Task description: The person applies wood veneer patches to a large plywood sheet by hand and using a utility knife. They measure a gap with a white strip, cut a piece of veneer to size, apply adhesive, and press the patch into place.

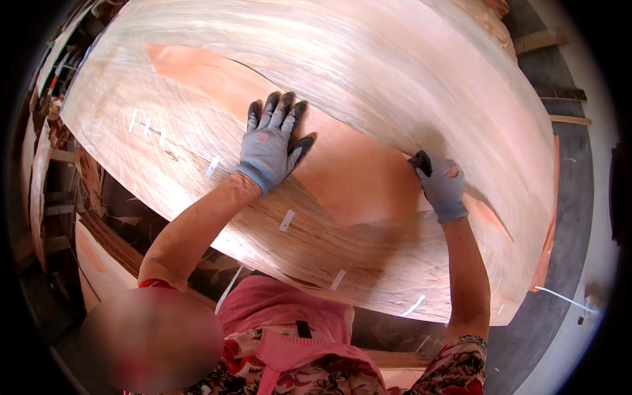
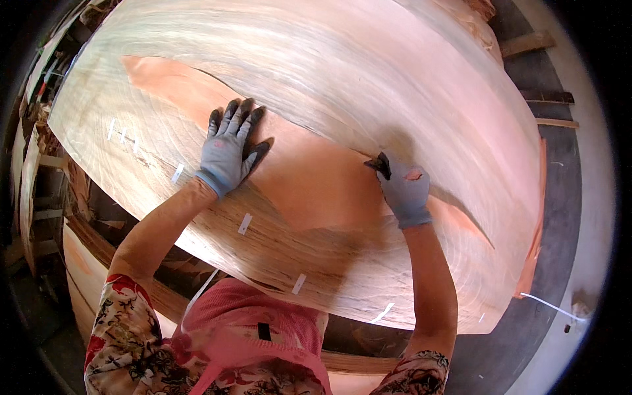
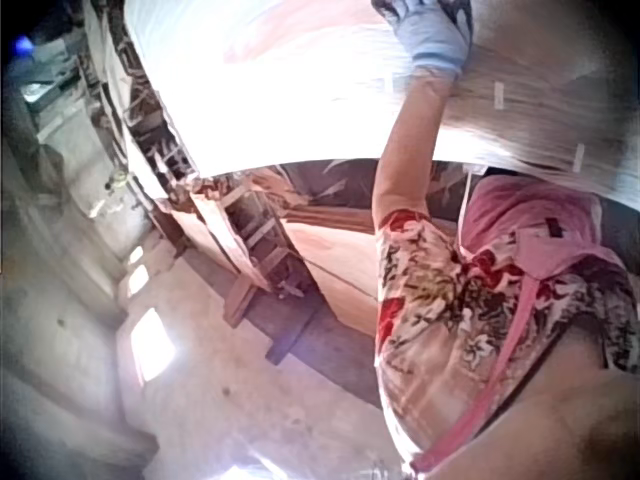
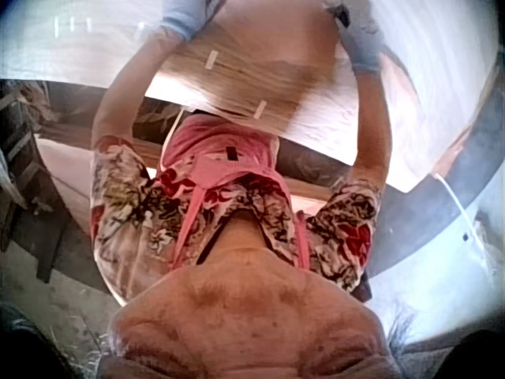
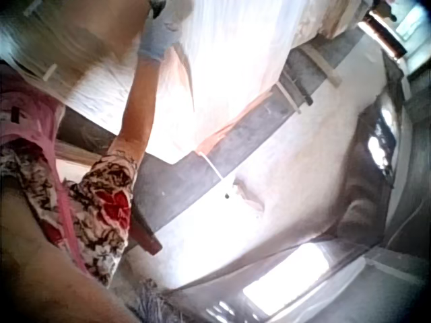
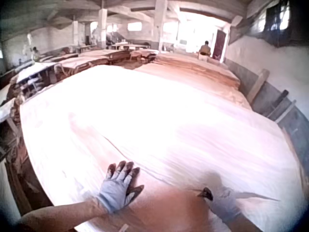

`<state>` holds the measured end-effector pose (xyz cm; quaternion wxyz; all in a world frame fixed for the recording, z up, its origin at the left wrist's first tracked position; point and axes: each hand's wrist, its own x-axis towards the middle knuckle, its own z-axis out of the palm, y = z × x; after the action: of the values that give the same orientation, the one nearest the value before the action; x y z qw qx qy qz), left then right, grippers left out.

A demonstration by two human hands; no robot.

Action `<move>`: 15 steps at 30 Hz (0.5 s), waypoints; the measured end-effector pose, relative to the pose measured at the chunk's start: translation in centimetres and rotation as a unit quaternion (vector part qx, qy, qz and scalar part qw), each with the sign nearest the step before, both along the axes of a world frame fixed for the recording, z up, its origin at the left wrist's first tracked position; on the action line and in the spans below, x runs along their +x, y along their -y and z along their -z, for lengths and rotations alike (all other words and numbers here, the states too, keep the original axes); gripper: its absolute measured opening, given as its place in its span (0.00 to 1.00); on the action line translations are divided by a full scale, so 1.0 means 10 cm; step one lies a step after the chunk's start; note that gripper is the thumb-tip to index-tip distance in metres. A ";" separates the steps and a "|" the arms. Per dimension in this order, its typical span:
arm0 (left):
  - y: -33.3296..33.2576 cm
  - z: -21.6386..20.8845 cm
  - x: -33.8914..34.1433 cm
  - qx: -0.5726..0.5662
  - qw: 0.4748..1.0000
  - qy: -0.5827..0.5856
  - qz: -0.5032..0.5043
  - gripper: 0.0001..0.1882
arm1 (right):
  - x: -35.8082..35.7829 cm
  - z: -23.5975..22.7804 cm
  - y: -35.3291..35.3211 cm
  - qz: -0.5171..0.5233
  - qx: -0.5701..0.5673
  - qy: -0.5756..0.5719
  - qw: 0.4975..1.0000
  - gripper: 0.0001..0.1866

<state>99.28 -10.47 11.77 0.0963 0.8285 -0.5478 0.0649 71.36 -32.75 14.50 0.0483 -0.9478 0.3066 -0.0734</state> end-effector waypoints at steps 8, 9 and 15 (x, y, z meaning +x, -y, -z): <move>0.03 0.00 -0.03 0.002 1.000 0.000 -0.011 0.36 | 0.01 0.08 0.00 0.009 -0.020 -0.004 1.000 0.17; 0.03 0.00 -0.03 0.003 1.000 -0.004 -0.010 0.36 | -0.02 0.12 0.03 0.018 -0.046 -0.017 0.999 0.19; -0.05 -0.03 -0.02 0.013 1.000 -0.008 -0.027 0.37 | 0.25 -0.25 -0.06 0.083 -0.087 -0.001 0.993 0.31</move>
<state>99.11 -9.98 12.03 0.0878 0.8448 -0.5251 0.0538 73.90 -32.15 16.96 -0.0406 -0.9198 0.3767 -0.1023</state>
